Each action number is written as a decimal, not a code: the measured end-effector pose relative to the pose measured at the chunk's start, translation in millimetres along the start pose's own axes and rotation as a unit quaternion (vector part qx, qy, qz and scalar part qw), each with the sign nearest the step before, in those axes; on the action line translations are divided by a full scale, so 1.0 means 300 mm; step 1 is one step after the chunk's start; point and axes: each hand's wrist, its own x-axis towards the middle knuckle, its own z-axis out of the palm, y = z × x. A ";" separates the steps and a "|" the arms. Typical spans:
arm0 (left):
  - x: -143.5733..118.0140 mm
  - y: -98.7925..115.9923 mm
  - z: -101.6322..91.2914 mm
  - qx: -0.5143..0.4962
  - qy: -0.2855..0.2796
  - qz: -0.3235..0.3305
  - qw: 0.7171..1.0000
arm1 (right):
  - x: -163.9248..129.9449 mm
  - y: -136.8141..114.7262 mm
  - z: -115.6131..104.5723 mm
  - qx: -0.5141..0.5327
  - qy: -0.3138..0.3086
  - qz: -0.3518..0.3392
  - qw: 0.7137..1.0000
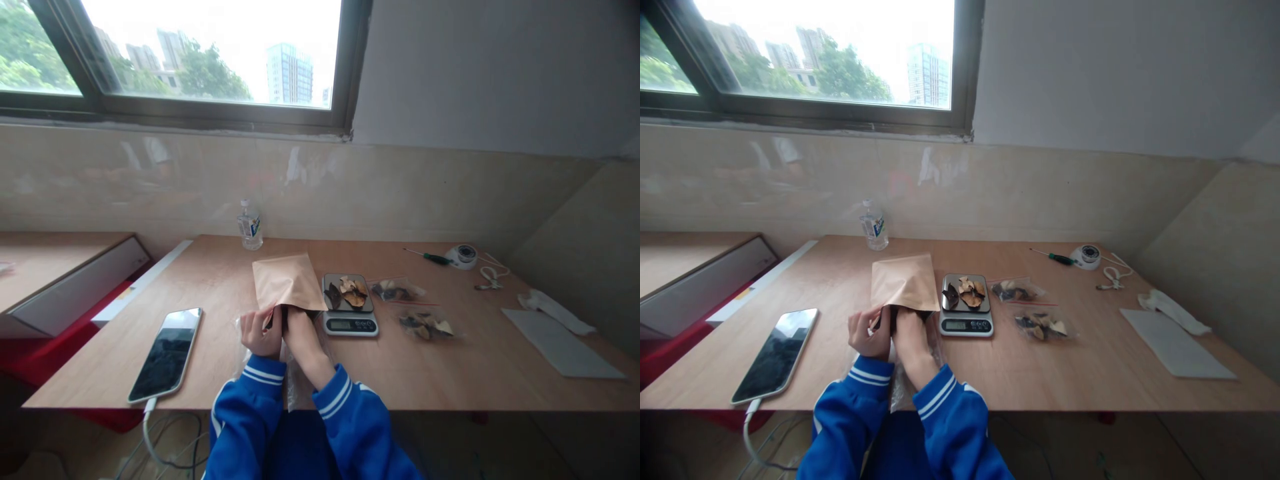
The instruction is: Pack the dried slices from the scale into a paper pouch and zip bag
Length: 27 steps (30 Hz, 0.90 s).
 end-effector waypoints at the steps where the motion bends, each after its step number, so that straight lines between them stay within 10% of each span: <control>1: -0.002 -0.001 0.000 -0.001 -0.002 0.001 1.000 | -0.014 -0.003 -0.009 -0.006 -0.004 0.014 1.000; 19: 0.001 0.007 -0.002 0.020 -0.021 -0.038 0.999 | -0.082 -0.020 -0.103 0.159 0.029 -0.018 0.987; 27: 0.004 0.011 -0.005 0.011 -0.025 -0.050 0.998 | -0.191 0.036 -0.241 0.575 0.057 0.129 0.806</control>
